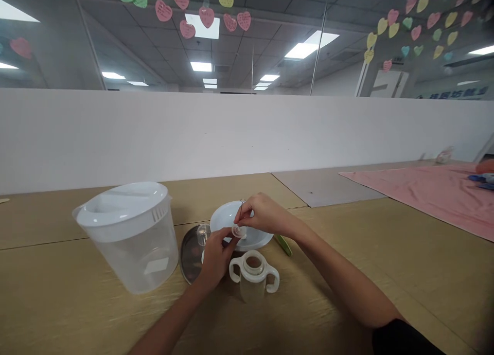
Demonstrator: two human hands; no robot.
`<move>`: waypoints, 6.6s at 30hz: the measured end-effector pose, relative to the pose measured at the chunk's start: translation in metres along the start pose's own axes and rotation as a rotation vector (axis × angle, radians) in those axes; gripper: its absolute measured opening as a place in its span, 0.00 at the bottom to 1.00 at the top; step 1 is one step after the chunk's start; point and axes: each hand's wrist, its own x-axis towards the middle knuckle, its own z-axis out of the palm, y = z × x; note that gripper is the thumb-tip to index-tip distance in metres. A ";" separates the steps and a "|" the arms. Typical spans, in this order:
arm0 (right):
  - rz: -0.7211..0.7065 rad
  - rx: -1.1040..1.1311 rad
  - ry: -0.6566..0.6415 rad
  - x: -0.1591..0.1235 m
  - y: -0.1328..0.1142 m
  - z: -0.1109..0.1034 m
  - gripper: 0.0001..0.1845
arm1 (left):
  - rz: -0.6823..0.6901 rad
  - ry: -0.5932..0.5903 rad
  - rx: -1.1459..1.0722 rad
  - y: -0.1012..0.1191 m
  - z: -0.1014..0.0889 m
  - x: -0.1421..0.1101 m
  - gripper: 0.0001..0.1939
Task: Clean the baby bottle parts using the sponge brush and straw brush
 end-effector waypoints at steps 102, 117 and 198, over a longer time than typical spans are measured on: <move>-0.331 -0.022 0.054 -0.019 -0.037 -0.016 0.17 | 0.271 -0.005 -0.073 -0.001 0.001 0.002 0.17; -0.105 0.226 0.217 -0.032 -0.037 -0.036 0.14 | 0.219 -0.039 0.083 -0.002 0.005 0.002 0.15; 0.154 0.759 -0.160 0.019 0.047 -0.005 0.13 | 0.144 0.025 0.140 0.003 0.003 -0.003 0.03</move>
